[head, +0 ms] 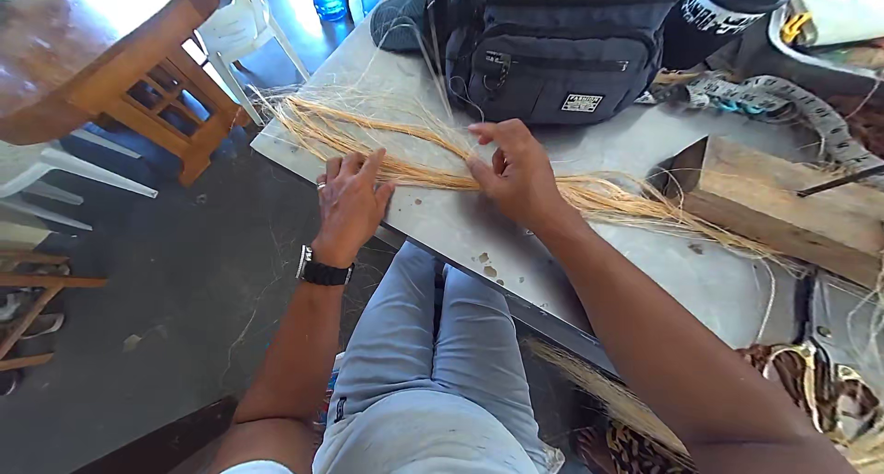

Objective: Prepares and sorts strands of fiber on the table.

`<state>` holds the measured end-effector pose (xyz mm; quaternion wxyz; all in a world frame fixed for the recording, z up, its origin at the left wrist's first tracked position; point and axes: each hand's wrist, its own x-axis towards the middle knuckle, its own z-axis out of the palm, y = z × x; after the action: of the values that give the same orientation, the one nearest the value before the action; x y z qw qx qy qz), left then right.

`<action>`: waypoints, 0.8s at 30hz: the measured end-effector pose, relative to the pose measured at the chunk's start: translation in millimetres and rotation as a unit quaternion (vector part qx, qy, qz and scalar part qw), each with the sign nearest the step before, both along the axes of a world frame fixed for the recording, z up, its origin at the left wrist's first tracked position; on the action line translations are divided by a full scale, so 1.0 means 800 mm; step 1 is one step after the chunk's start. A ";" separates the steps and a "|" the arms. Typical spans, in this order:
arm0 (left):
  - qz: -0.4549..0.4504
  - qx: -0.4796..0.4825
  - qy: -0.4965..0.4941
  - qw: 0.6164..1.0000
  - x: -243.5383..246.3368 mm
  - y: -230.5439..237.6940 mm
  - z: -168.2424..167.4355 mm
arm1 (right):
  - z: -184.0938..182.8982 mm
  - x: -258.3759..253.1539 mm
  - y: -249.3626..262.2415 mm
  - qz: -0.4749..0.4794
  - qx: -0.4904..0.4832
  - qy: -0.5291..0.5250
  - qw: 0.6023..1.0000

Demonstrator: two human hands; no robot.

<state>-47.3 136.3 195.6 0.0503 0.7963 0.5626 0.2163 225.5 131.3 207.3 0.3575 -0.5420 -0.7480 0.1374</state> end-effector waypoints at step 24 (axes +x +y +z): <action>-0.028 0.165 -0.094 0.981 -0.091 0.012 0.040 | -0.015 0.024 0.025 -0.081 -0.127 0.361 0.920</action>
<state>-120.0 146.3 227.2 -0.0229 0.7851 0.4898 0.3784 244.8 151.6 195.1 0.5412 -0.5551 -0.4982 0.3884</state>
